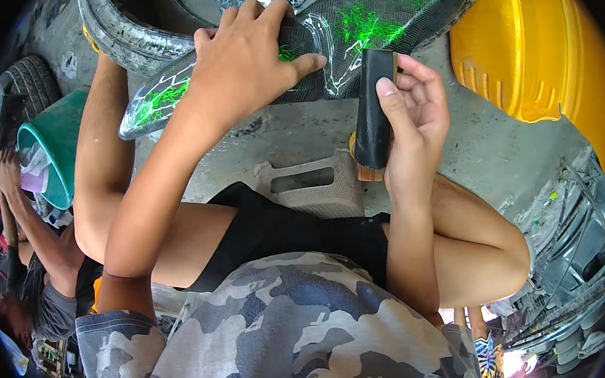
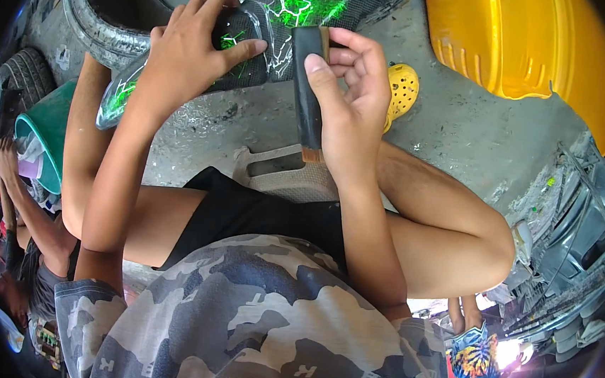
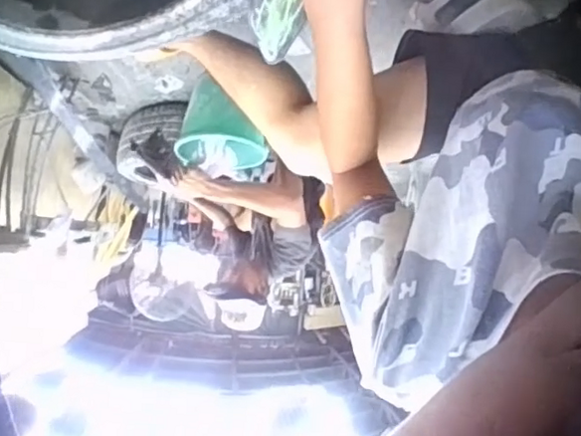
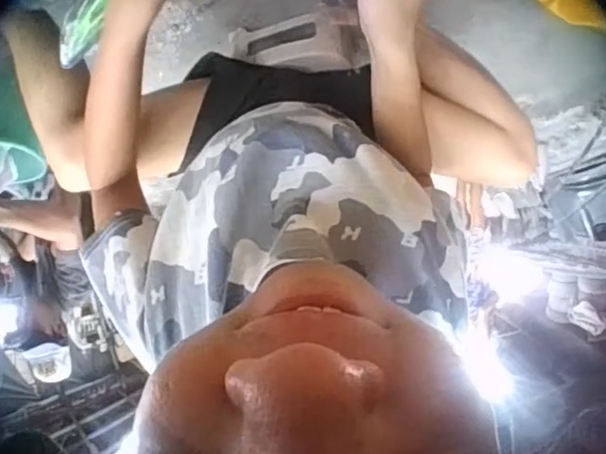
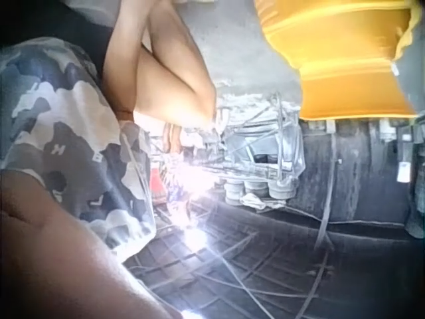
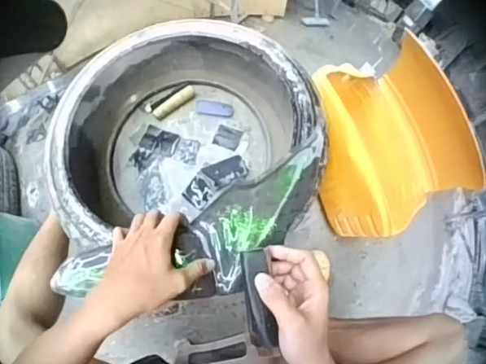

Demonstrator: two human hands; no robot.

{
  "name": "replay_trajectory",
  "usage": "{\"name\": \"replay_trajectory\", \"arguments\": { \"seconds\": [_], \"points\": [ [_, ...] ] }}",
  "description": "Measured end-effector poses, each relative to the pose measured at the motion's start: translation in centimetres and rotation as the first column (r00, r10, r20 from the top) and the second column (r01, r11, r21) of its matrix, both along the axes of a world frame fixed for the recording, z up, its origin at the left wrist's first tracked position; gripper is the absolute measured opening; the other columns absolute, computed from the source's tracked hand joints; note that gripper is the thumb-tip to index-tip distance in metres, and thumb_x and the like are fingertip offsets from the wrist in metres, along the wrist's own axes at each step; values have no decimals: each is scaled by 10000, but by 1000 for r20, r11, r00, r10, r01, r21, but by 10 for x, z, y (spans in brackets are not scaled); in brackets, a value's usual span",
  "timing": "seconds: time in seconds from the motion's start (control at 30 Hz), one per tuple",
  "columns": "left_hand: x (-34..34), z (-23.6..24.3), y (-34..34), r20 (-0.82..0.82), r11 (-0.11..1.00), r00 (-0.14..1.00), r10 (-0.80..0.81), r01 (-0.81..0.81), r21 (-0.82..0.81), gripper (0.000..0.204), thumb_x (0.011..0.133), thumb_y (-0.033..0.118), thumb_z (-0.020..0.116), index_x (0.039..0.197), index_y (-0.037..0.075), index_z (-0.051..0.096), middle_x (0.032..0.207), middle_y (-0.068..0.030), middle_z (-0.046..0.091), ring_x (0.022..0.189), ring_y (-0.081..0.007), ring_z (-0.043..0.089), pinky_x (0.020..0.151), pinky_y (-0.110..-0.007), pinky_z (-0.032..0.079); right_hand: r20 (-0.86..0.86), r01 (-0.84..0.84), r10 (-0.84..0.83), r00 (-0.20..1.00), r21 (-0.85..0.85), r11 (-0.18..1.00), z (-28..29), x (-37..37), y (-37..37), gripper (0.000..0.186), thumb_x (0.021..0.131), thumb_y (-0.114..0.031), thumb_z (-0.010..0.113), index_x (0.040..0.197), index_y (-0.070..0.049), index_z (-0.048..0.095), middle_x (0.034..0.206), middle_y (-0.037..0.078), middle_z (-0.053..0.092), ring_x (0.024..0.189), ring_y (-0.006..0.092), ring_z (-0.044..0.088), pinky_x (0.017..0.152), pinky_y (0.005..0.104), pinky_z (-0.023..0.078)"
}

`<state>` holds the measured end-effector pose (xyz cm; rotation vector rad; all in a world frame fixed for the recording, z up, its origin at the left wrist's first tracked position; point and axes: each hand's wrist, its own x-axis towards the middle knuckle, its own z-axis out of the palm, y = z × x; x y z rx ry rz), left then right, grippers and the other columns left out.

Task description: Cleaning and sanding a motorcycle fairing part with water and sandpaper.

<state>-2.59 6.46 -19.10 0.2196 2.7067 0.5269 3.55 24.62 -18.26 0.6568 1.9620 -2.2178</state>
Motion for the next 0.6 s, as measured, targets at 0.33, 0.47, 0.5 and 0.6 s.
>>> {"name": "replay_trajectory", "arguments": {
  "seconds": [0.33, 0.47, 0.5, 0.6],
  "points": [
    [-4, -6, -13, 56, 981, 996, 75, -84, 172, 438, 843, 433, 611, 1141, 115, 578, 1098, -89, 600, 1113, -300, 501, 925, -474, 345, -205, 0, -19, 979, -92, 996, -8, 7, -6, 388, 865, -20, 612, 1215, 37, 455, 1011, 105, 557, 872, 99, 498, 751, 211, 453],
    [0, -1, -14, 5, 980, 998, 59, -59, 188, 435, 831, 419, 630, 1136, 114, 577, 1093, -84, 600, 1090, -292, 505, 924, -446, 340, -253, 22, -48, 966, -107, 994, -5, 13, -8, 409, 863, -11, 606, 1231, 54, 438, 1024, 119, 558, 886, 107, 503, 768, 218, 455],
    [0, 3, -14, -4, 975, 998, 64, -62, 213, 422, 825, 367, 665, 1139, 99, 579, 1083, -97, 597, 1050, -274, 519, 917, -401, 372, -269, 26, -48, 962, -83, 996, -3, 14, -8, 410, 862, -3, 598, 1233, 57, 434, 1030, 130, 554, 896, 113, 508, 787, 230, 457],
    [2, 7, -18, -11, 955, 997, 81, -74, 288, 433, 797, 292, 728, 1148, 86, 578, 1071, -113, 580, 1009, -246, 532, 911, -346, 404, -347, 55, -87, 934, -103, 993, 1, 16, -13, 422, 850, 15, 590, 1237, 62, 428, 1041, 136, 550, 904, 122, 509, 807, 241, 454]
  ]
}}
